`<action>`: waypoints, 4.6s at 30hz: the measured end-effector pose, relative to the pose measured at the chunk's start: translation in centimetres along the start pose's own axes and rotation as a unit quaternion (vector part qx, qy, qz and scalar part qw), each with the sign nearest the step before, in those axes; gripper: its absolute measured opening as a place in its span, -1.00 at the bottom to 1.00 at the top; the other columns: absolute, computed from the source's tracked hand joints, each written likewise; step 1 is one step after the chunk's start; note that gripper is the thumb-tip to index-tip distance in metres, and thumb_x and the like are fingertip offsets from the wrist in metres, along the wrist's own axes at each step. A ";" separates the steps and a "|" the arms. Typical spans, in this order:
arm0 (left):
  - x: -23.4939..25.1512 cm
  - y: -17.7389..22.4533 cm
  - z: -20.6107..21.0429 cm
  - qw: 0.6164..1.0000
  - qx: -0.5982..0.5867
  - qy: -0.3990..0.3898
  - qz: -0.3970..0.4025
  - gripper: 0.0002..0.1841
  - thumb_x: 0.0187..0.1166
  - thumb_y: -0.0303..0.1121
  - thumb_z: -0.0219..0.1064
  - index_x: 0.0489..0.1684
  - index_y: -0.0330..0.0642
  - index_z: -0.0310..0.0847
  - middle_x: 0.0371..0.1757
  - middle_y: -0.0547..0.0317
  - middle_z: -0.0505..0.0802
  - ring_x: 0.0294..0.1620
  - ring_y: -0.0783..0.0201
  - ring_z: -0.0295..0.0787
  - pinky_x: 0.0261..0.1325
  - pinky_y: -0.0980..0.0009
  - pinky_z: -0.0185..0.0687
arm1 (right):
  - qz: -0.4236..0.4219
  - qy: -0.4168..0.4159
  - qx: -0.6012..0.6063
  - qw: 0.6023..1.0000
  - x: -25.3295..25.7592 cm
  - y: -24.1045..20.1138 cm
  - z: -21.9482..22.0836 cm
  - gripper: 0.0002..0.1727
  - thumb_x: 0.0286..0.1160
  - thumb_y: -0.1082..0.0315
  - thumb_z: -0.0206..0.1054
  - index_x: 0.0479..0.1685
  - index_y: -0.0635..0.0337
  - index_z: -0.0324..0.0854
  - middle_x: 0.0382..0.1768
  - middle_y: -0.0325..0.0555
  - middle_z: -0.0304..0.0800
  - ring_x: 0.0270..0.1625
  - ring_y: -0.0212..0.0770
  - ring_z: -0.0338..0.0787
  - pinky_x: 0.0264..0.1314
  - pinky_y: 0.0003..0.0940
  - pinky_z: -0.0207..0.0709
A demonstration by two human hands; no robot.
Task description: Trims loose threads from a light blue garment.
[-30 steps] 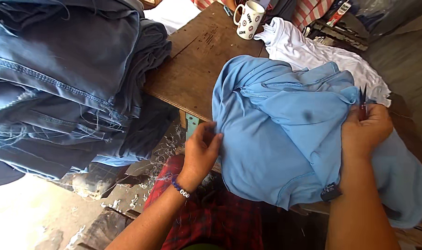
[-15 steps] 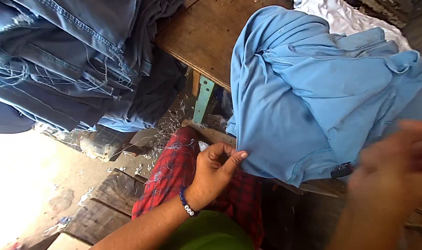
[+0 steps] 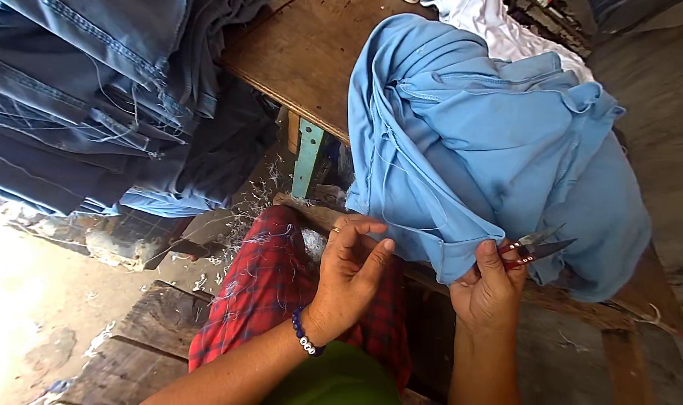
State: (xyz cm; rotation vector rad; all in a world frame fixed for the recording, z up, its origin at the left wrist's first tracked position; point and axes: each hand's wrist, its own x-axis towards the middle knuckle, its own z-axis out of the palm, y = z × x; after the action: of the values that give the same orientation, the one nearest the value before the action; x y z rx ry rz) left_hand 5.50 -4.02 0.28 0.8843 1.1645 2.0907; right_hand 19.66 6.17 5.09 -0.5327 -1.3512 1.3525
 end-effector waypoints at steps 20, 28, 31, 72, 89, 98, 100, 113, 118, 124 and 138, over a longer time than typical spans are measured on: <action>-1.8 1.5 -5.0 0.989 -0.061 0.063 -0.117 -0.84 0.71 -0.49 0.24 -0.16 -0.07 0.75 -0.30 0.24 0.89 -0.48 0.46 0.77 -0.34 0.55 0.77 | -0.008 -0.038 -0.009 0.999 -1.7 0.5 -0.6 -0.91 0.57 0.35 0.43 -0.26 -0.05 0.83 -0.36 -0.43 0.82 -0.49 -0.62 0.64 -0.42 -0.72 0.57; -3.6 0.6 -9.6 0.891 -0.196 0.284 -0.295 -0.67 0.85 -0.49 -0.08 -0.33 -0.16 0.56 -0.49 0.26 0.77 -0.57 0.51 0.70 -0.43 0.64 0.70 | -0.036 -0.011 -0.024 0.999 -1.4 0.5 -1.0 -0.90 0.52 0.41 0.46 -0.27 -0.05 0.83 -0.34 -0.41 0.88 -0.45 -0.61 0.73 -0.39 -0.69 0.64; -4.4 0.3 -12.0 0.836 -0.290 0.334 -0.323 -0.53 0.93 -0.22 -0.25 -0.46 -0.01 0.47 -0.65 0.40 0.62 -0.68 0.57 0.60 -0.54 0.70 0.60 | -0.059 -0.020 -0.035 0.997 -1.1 0.5 -1.4 -0.92 0.48 0.39 0.50 -0.18 -0.04 0.85 -0.23 -0.38 0.90 -0.26 -0.54 0.83 -0.18 -0.62 0.73; 10.3 2.3 -6.2 0.972 0.185 0.066 0.129 -0.65 0.91 -0.17 -0.06 -0.23 -0.08 0.57 -0.42 0.40 0.68 -0.48 0.55 0.60 -0.36 0.59 0.59 | -0.068 -0.055 -0.063 0.994 -0.8 0.1 -3.3 -0.84 0.60 0.16 0.41 0.01 -0.28 0.86 -0.02 -0.56 0.91 0.01 -0.61 0.83 0.11 -0.66 0.70; 0.9 1.6 0.3 0.926 0.218 -0.070 0.300 -0.91 0.63 -0.44 0.35 -0.22 -0.25 0.74 -0.13 0.07 0.82 0.04 0.30 0.74 0.21 0.50 0.64 | -0.241 -0.051 -0.372 0.895 6.5 -6.4 -5.5 -0.69 0.66 0.03 0.34 0.19 -0.04 0.70 -0.03 -0.64 0.76 -0.35 -0.78 0.59 -0.37 -0.81 0.44; 1.4 3.5 3.5 0.930 0.083 -0.102 0.344 -0.90 0.69 -0.47 0.30 -0.17 -0.31 0.70 -0.12 0.02 0.85 0.04 0.28 0.79 0.20 0.46 0.69 | -0.186 -0.170 -0.224 0.942 0.9 -2.2 -1.2 -0.83 0.52 0.33 0.50 0.01 -0.09 0.85 -0.10 -0.51 0.81 -0.08 -0.60 0.77 -0.05 -0.77 0.65; 1.1 2.6 2.6 0.962 0.071 -0.041 0.262 -0.90 0.73 -0.39 0.27 -0.08 -0.22 0.65 -0.08 0.15 0.72 -0.04 0.47 0.70 0.07 0.59 0.67 | -0.174 -0.146 -0.198 0.954 0.9 -2.1 -1.3 -0.84 0.50 0.35 0.52 -0.02 -0.10 0.86 -0.12 -0.50 0.80 -0.20 -0.61 0.74 -0.22 -0.79 0.63; 1.5 1.3 -0.1 0.931 0.322 0.008 0.174 -0.75 0.61 -0.24 0.41 -0.39 -0.24 0.76 -0.44 0.16 0.79 -0.38 0.41 0.70 -0.27 0.53 0.62 | -0.097 -0.115 -0.138 0.979 -1.4 0.0 -0.1 -0.67 0.42 0.16 0.59 0.15 -0.04 0.81 0.03 -0.44 0.84 -0.42 -0.71 0.60 -0.48 -0.83 0.45; 1.0 1.6 1.7 0.898 0.353 -0.031 0.262 -0.85 0.55 -0.30 0.39 -0.34 -0.09 0.85 -0.31 0.15 0.67 -0.15 0.25 0.52 -0.03 0.38 0.35 | -0.001 -0.100 -0.162 0.982 -0.2 0.0 2.6 -0.63 0.47 0.20 0.52 0.14 0.21 0.67 -0.16 -0.41 0.80 -0.44 -0.65 0.62 -0.46 -0.75 0.54; 0.9 0.4 1.8 0.910 0.298 -0.096 0.273 -0.81 0.61 -0.20 0.42 -0.21 -0.09 0.86 -0.09 0.10 0.73 0.01 0.23 0.56 0.12 0.36 0.40 | 0.120 0.028 -0.111 0.986 1.5 -0.5 4.3 -0.87 0.33 0.63 0.36 -0.31 0.26 0.78 -0.50 -0.26 0.83 -0.45 -0.49 0.79 -0.36 -0.60 0.72; 10.7 0.7 2.0 0.949 0.265 -0.034 0.164 -0.75 0.63 -0.33 0.35 0.07 -0.34 0.74 -0.22 0.07 0.71 -0.51 0.45 0.52 -0.46 0.58 0.50 | 0.129 0.081 0.023 0.988 3.7 -2.2 0.7 -0.69 0.71 0.52 0.08 -0.25 0.13 0.77 -0.39 -0.22 0.90 -0.38 -0.45 0.88 -0.31 -0.52 0.81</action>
State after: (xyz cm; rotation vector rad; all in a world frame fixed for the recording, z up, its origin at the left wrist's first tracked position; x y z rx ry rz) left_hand 0.39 4.60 4.57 1.4718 1.6757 1.9950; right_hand 18.74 8.63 8.60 -0.7892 -1.1446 1.5108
